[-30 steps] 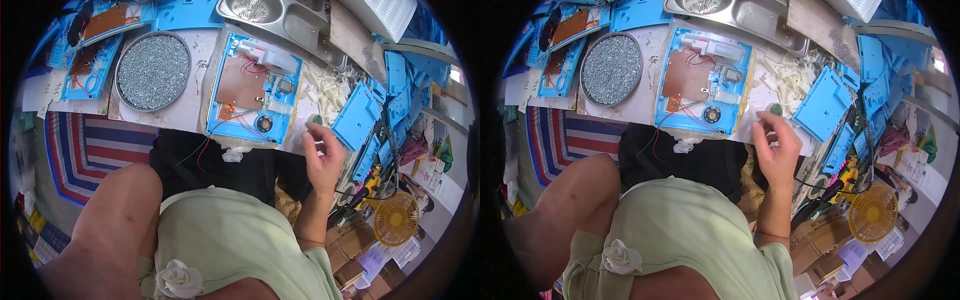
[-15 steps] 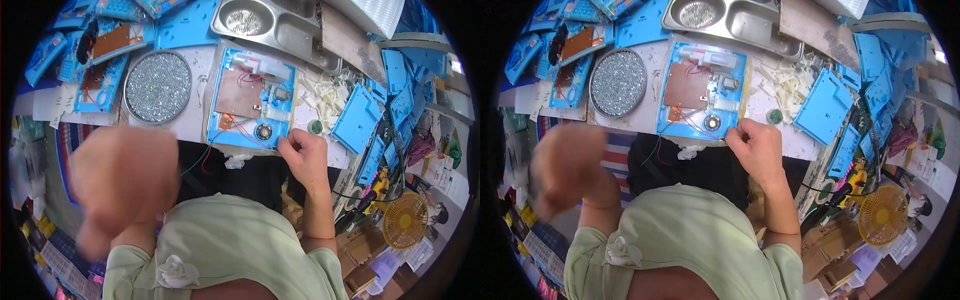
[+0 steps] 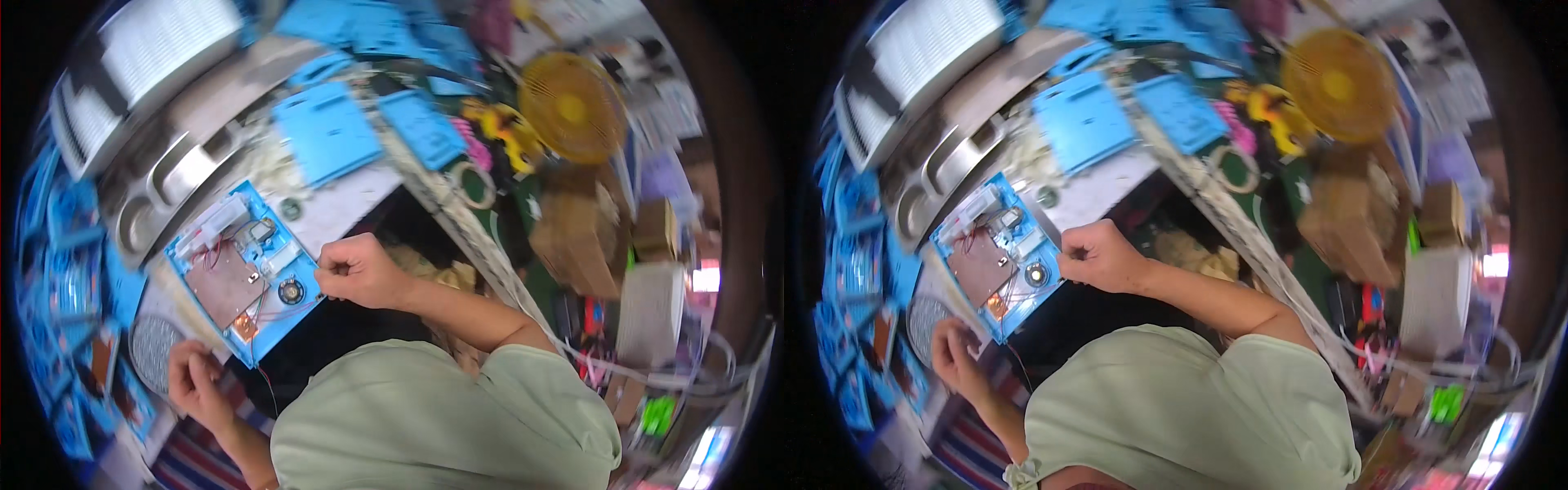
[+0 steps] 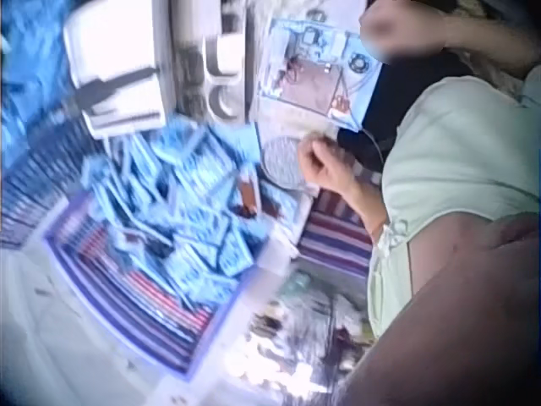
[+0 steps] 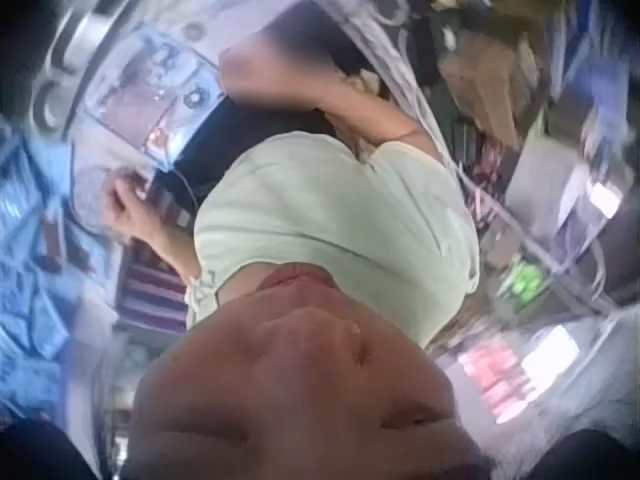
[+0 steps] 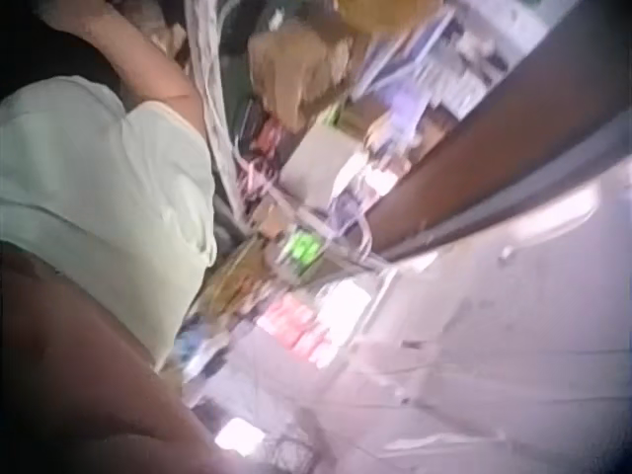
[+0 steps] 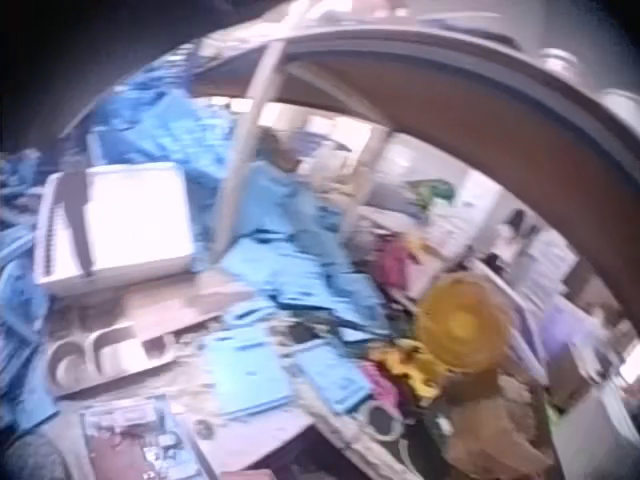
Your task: Soldering wires and electronic components into a blue plastic toy assembly.
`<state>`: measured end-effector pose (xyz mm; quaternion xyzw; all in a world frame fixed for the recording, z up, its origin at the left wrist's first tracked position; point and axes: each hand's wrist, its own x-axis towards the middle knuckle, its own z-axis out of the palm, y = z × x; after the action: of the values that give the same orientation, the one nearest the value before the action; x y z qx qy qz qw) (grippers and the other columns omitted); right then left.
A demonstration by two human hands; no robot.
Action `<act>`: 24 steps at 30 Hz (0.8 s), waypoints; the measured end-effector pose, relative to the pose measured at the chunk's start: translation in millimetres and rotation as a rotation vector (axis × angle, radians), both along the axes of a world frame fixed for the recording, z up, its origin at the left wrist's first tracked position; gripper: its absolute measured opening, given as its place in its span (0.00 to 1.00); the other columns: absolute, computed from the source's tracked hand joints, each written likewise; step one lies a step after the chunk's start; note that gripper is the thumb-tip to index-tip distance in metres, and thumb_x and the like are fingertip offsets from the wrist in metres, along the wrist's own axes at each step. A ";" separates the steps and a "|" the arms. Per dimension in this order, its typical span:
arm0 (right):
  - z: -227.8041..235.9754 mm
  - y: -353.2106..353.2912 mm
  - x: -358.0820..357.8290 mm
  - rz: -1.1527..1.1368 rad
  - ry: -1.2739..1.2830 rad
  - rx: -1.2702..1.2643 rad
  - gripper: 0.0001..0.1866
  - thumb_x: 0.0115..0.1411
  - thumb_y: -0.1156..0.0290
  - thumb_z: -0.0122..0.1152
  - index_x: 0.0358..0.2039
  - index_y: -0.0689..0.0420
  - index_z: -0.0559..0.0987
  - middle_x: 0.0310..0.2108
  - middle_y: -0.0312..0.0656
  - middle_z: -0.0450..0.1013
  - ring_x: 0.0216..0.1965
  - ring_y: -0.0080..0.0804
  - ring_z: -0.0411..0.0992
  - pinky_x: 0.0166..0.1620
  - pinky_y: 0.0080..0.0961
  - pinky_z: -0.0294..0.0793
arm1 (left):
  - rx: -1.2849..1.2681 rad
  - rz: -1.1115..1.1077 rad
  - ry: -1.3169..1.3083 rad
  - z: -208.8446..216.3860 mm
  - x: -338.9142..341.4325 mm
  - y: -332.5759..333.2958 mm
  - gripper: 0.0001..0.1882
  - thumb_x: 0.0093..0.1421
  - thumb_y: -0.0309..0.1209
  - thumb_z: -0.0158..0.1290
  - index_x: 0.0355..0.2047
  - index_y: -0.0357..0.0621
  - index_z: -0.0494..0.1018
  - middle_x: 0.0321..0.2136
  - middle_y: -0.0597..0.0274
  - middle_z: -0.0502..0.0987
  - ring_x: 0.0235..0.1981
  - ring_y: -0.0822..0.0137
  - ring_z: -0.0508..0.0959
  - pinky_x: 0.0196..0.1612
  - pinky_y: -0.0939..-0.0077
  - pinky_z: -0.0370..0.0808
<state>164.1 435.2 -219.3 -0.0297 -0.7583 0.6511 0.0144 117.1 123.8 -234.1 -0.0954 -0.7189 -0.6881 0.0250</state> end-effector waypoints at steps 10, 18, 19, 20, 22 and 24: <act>88.9 111.0 232.7 -0.892 0.118 0.320 0.08 0.64 0.74 0.61 0.26 0.59 0.77 0.23 0.32 0.73 0.22 0.17 0.72 0.24 0.18 0.73 | 0.055 -0.489 0.117 15.8 -4.2 67.2 0.10 0.71 0.25 0.48 0.29 0.38 0.69 0.29 0.61 0.72 0.22 0.78 0.67 0.26 0.84 0.61; 124.4 251.7 355.8 -1.518 0.075 0.631 0.12 0.64 0.71 0.59 0.24 0.61 0.76 0.19 0.38 0.74 0.19 0.22 0.74 0.23 0.20 0.71 | 0.051 -0.603 0.145 18.2 2.7 90.7 0.09 0.69 0.23 0.48 0.29 0.37 0.69 0.28 0.62 0.71 0.23 0.77 0.67 0.28 0.84 0.62; 124.1 271.6 366.5 -1.558 0.043 0.666 0.12 0.64 0.70 0.60 0.24 0.60 0.77 0.19 0.38 0.74 0.18 0.22 0.73 0.24 0.19 0.70 | 0.057 -0.597 0.139 15.7 2.2 87.7 0.09 0.69 0.23 0.48 0.29 0.37 0.69 0.28 0.62 0.70 0.23 0.77 0.67 0.28 0.84 0.62; 121.5 288.3 375.9 -1.574 -0.021 0.673 0.11 0.64 0.70 0.59 0.26 0.62 0.77 0.19 0.39 0.74 0.18 0.22 0.73 0.23 0.20 0.70 | 0.057 -0.586 0.133 13.5 2.3 83.3 0.09 0.69 0.23 0.48 0.29 0.37 0.69 0.28 0.62 0.70 0.23 0.77 0.67 0.28 0.84 0.62; 109.7 320.7 392.9 -1.593 -0.151 0.678 0.11 0.64 0.71 0.58 0.28 0.64 0.78 0.19 0.40 0.75 0.17 0.23 0.72 0.22 0.22 0.71 | 0.034 -0.523 0.087 9.7 4.5 73.7 0.09 0.69 0.23 0.49 0.29 0.37 0.69 0.28 0.63 0.70 0.23 0.77 0.67 0.28 0.84 0.62; 85.6 353.3 418.5 -1.530 -0.261 0.629 0.11 0.65 0.71 0.58 0.30 0.65 0.79 0.19 0.40 0.74 0.17 0.23 0.72 0.21 0.23 0.70 | 0.002 -0.465 0.055 2.9 7.5 62.8 0.09 0.69 0.23 0.49 0.29 0.37 0.69 0.27 0.64 0.70 0.23 0.78 0.66 0.28 0.84 0.62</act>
<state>582.6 788.5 -133.8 -0.6059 -0.6709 0.2110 0.3719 124.6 186.6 -231.2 -0.2771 -0.6761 -0.6731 -0.1143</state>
